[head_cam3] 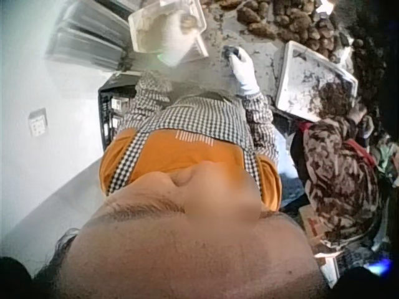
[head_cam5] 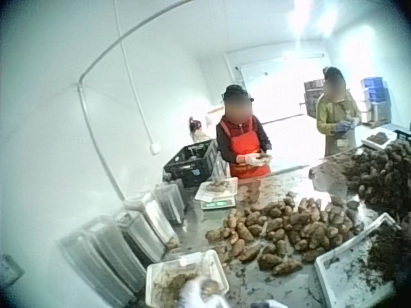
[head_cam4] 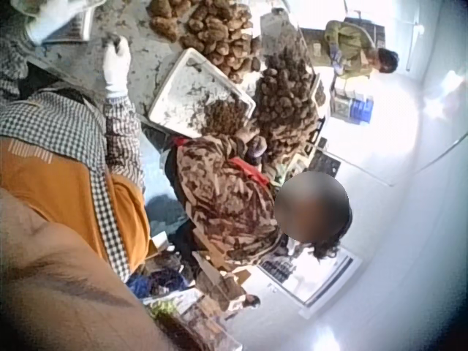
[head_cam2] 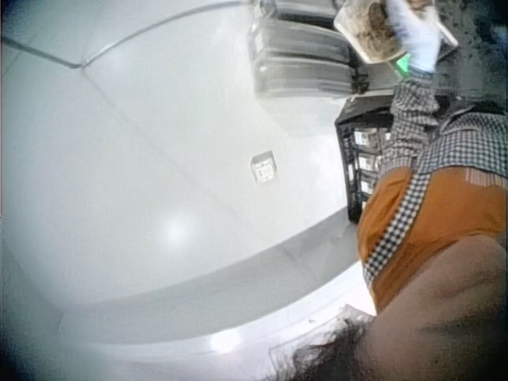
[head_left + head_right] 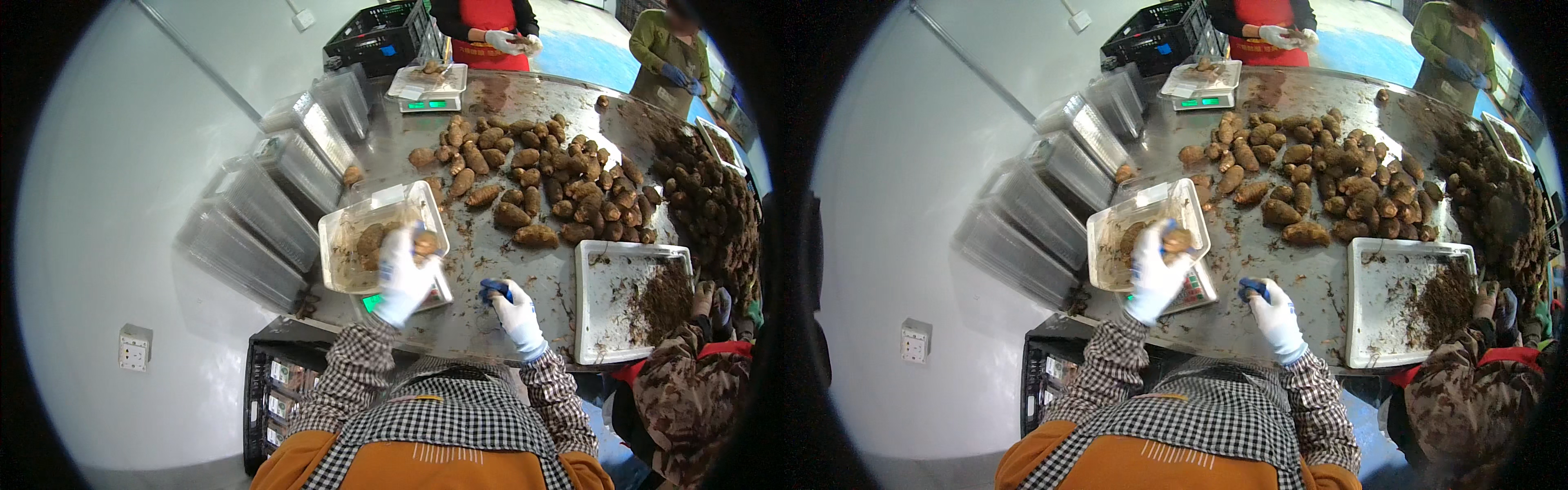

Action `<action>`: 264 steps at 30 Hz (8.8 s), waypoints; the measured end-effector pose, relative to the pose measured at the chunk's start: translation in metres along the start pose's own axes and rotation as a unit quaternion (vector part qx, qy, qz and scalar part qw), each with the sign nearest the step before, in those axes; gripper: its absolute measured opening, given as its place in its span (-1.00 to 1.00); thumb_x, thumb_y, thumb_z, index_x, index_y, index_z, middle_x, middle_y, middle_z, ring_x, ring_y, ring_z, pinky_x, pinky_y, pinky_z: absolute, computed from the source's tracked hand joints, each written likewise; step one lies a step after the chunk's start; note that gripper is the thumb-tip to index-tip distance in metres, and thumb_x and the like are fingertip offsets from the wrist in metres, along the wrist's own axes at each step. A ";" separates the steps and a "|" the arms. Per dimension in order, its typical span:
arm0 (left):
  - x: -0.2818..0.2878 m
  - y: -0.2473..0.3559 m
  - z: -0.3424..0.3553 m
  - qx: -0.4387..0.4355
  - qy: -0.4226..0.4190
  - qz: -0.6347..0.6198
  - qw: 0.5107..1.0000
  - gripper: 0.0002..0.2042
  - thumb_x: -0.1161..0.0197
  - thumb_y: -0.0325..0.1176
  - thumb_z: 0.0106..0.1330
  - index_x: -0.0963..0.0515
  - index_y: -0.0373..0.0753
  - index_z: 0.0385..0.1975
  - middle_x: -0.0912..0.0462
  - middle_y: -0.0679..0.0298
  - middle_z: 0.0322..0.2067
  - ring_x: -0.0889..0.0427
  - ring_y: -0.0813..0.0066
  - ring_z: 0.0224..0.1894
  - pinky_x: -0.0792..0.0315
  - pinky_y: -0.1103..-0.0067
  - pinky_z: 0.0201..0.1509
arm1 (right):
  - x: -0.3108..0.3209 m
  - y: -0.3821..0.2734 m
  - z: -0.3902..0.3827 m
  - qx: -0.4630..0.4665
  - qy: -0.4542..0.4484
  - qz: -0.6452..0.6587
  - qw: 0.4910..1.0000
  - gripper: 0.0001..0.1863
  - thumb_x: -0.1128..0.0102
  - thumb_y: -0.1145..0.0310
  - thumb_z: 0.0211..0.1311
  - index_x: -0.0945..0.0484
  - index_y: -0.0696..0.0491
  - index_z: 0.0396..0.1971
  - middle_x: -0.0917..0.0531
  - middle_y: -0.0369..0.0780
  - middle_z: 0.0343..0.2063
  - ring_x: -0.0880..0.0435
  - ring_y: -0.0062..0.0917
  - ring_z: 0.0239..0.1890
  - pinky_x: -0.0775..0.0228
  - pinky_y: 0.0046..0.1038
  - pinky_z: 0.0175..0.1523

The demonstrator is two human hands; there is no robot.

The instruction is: The person picks root vegetables from a pile on a metal table, places them into a plastic tray on a digital scale, and then moves the filled tray into a black crate. The person repeats this process throughout the clip.

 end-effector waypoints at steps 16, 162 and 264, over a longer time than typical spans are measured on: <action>0.013 -0.006 0.001 -0.069 0.019 0.035 0.997 -0.71 -0.20 -0.49 0.21 -0.52 -0.30 -0.05 -0.49 0.00 0.06 -0.50 0.04 0.07 -0.38 0.29 0.18 | 0.091 0.004 0.133 0.002 0.071 -0.689 0.721 -0.23 -0.23 0.28 0.13 -0.19 0.00 0.38 -0.37 -0.18 0.29 -0.31 -0.22 0.31 -0.10 -0.12 0.37; -0.035 0.034 -0.038 0.076 -0.192 -0.410 0.889 -0.27 -0.26 -0.67 0.16 -0.15 -0.27 0.37 -0.43 0.23 0.18 -0.48 0.50 0.12 -0.43 0.60 0.12 | 0.002 -0.026 -0.004 0.075 -0.106 0.306 0.943 -0.38 -0.23 0.08 0.31 -0.35 0.19 0.20 -0.62 -0.21 -0.11 -0.65 -0.52 -0.19 -0.53 -0.46 -0.07; -0.076 0.004 -0.034 0.187 -0.179 -0.263 0.929 -0.39 -0.34 -0.36 0.15 -0.34 -0.40 0.21 -0.53 -0.03 0.06 -0.50 0.19 0.16 -0.32 0.41 0.29 | 0.130 0.081 0.232 0.034 0.296 -0.206 0.932 -0.47 -0.25 0.32 0.14 -0.41 0.25 0.09 -0.61 -0.13 -0.23 -0.61 -0.34 -0.21 -0.49 -0.38 -0.07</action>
Point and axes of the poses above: each hand's wrist, its own z-axis towards the middle knuckle, its own x-axis out of the back of the hand, y = z × x, the point moved 8 cm from there along z, towards the middle knuckle
